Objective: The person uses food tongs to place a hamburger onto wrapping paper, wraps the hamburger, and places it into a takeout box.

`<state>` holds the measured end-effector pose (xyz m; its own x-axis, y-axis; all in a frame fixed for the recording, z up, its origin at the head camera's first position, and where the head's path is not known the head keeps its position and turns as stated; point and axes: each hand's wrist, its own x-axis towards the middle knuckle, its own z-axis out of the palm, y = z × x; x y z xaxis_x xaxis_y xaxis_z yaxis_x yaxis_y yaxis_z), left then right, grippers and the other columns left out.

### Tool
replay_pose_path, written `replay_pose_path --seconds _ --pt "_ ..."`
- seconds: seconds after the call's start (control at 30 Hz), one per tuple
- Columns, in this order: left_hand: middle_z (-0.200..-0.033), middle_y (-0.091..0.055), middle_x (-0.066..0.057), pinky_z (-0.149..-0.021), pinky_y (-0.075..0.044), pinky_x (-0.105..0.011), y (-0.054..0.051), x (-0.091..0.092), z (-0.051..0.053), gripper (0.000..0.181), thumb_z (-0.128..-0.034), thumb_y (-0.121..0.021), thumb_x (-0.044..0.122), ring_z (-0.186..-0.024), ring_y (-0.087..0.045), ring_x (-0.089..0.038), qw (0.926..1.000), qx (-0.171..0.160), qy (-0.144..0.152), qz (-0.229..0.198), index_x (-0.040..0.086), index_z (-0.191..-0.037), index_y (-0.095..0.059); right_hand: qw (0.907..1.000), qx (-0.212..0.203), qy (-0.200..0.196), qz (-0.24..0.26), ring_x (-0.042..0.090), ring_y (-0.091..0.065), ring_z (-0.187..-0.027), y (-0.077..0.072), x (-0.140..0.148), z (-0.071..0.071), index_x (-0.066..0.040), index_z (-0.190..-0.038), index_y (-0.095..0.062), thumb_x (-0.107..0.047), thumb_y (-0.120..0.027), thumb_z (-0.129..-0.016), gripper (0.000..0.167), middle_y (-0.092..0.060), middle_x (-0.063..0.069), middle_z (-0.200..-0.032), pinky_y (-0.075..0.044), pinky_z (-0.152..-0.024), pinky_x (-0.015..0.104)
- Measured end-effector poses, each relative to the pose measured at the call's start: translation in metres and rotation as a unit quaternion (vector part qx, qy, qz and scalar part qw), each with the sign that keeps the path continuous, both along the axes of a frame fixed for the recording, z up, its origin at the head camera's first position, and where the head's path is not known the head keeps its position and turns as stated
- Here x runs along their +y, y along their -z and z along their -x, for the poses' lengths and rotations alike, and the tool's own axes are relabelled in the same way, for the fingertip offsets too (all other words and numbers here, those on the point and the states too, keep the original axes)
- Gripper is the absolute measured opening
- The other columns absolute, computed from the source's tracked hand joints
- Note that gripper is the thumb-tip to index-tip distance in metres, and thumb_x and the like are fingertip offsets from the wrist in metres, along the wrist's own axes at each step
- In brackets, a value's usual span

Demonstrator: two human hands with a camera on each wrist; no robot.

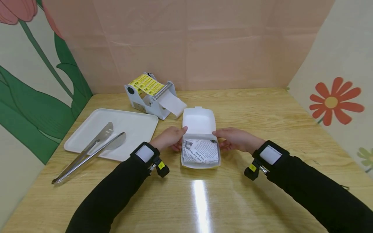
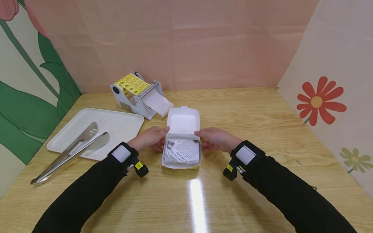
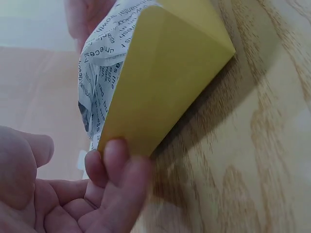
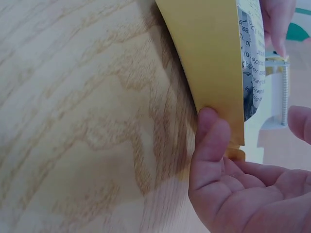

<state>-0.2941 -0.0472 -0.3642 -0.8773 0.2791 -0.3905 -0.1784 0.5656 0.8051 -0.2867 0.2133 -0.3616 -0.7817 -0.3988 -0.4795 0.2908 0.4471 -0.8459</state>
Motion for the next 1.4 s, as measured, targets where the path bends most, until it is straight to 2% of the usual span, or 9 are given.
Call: replay_pose_path --seconds 0.27,0.53,0.63,0.73,0.83,0.97,1.13,1.27,1.4 --pt "-0.096 -0.064 -0.013 -0.067 -0.056 -0.031 -0.003 -0.001 -0.001 0.049 -0.1047 -0.037 0.043 -0.075 -0.064 -0.022 0.9997 0.008 0.005 -0.020 0.002 -0.113 -0.062 0.9998 0.001 0.017 0.004 0.027 -0.054 -0.104 0.000 0.000 0.001 -0.003 -0.154 -0.017 -0.032 -0.045 -0.104 0.065 -0.033 0.021 -0.149 -0.048 -0.088 0.034" --pt "-0.100 -0.061 -0.015 -0.068 -0.056 -0.032 0.000 -0.002 0.000 0.037 -0.1068 -0.037 0.026 -0.072 -0.063 -0.022 0.9982 0.016 -0.001 -0.057 -0.001 -0.118 -0.060 0.9989 0.022 0.011 0.041 0.029 -0.057 -0.105 0.001 0.006 -0.001 -0.003 -0.155 -0.016 -0.033 -0.045 -0.104 0.066 -0.027 0.024 -0.152 -0.048 -0.094 0.039" --pt "-0.099 -0.061 -0.016 -0.068 -0.056 -0.032 0.000 -0.002 0.001 0.034 -0.1057 -0.037 0.017 -0.070 -0.062 -0.021 0.9980 0.018 -0.001 -0.060 0.000 -0.128 -0.056 0.9985 0.022 0.017 0.046 0.028 -0.058 -0.104 0.001 0.006 -0.001 -0.004 -0.155 -0.016 -0.034 -0.047 -0.103 0.067 -0.028 0.024 -0.151 -0.046 -0.097 0.041" --pt "-0.102 -0.062 -0.019 -0.067 -0.056 -0.033 0.001 -0.002 0.002 0.042 -0.1006 -0.038 0.004 -0.070 -0.062 -0.022 0.9979 0.015 -0.010 -0.062 0.004 -0.142 -0.046 0.9982 0.019 0.025 0.050 0.027 -0.058 -0.104 0.001 0.006 -0.001 -0.004 -0.155 -0.017 -0.035 -0.047 -0.103 0.067 -0.030 0.023 -0.151 -0.045 -0.099 0.043" --pt "-0.106 -0.063 -0.020 -0.068 -0.056 -0.033 -0.001 -0.003 0.003 0.056 -0.0963 -0.038 -0.004 -0.070 -0.062 -0.023 0.9979 0.012 -0.025 -0.058 0.011 -0.150 -0.037 0.9977 0.023 0.020 0.060 0.029 -0.058 -0.107 0.001 0.006 -0.001 -0.004 -0.155 -0.016 -0.035 -0.043 -0.104 0.065 -0.028 0.023 -0.152 -0.044 -0.101 0.044" --pt "-0.110 -0.063 -0.020 -0.071 -0.056 -0.034 -0.003 -0.005 0.005 0.057 -0.0971 -0.040 -0.004 -0.071 -0.063 -0.023 0.9978 0.006 -0.034 -0.056 0.016 -0.151 -0.036 0.9969 0.028 0.020 0.070 0.030 -0.057 -0.108 -0.001 0.008 -0.003 -0.007 -0.155 -0.017 -0.030 -0.038 -0.106 0.058 -0.027 0.022 -0.154 -0.043 -0.101 0.045" --pt "-0.109 -0.062 -0.018 -0.073 -0.056 -0.034 -0.002 -0.006 0.006 0.063 -0.0943 -0.045 -0.008 -0.074 -0.064 -0.023 0.9969 0.010 -0.038 -0.068 0.019 -0.150 -0.038 0.9959 0.030 0.020 0.082 0.030 -0.055 -0.113 -0.001 0.008 -0.006 -0.004 -0.155 -0.009 -0.020 -0.034 -0.107 0.057 -0.020 0.025 -0.155 -0.041 -0.103 0.044" --pt "-0.107 -0.060 -0.016 -0.073 -0.056 -0.033 0.001 -0.008 0.007 0.071 -0.0877 -0.048 -0.015 -0.078 -0.063 -0.023 0.9970 0.041 -0.025 -0.060 0.019 -0.150 -0.038 0.9960 0.042 0.014 0.077 0.034 -0.049 -0.122 0.001 0.009 -0.008 -0.002 -0.155 -0.006 -0.015 -0.034 -0.106 0.058 -0.014 0.027 -0.156 -0.040 -0.105 0.045" --pt "-0.106 -0.061 -0.015 -0.075 -0.056 -0.034 0.004 -0.008 0.006 0.069 -0.0879 -0.049 -0.013 -0.080 -0.064 -0.022 0.9967 0.069 -0.007 -0.042 0.016 -0.150 -0.038 0.9958 0.057 0.008 0.072 0.035 -0.046 -0.125 0.002 0.008 -0.010 -0.002 -0.155 -0.009 -0.014 -0.037 -0.104 0.059 -0.022 0.028 -0.154 -0.038 -0.106 0.046"
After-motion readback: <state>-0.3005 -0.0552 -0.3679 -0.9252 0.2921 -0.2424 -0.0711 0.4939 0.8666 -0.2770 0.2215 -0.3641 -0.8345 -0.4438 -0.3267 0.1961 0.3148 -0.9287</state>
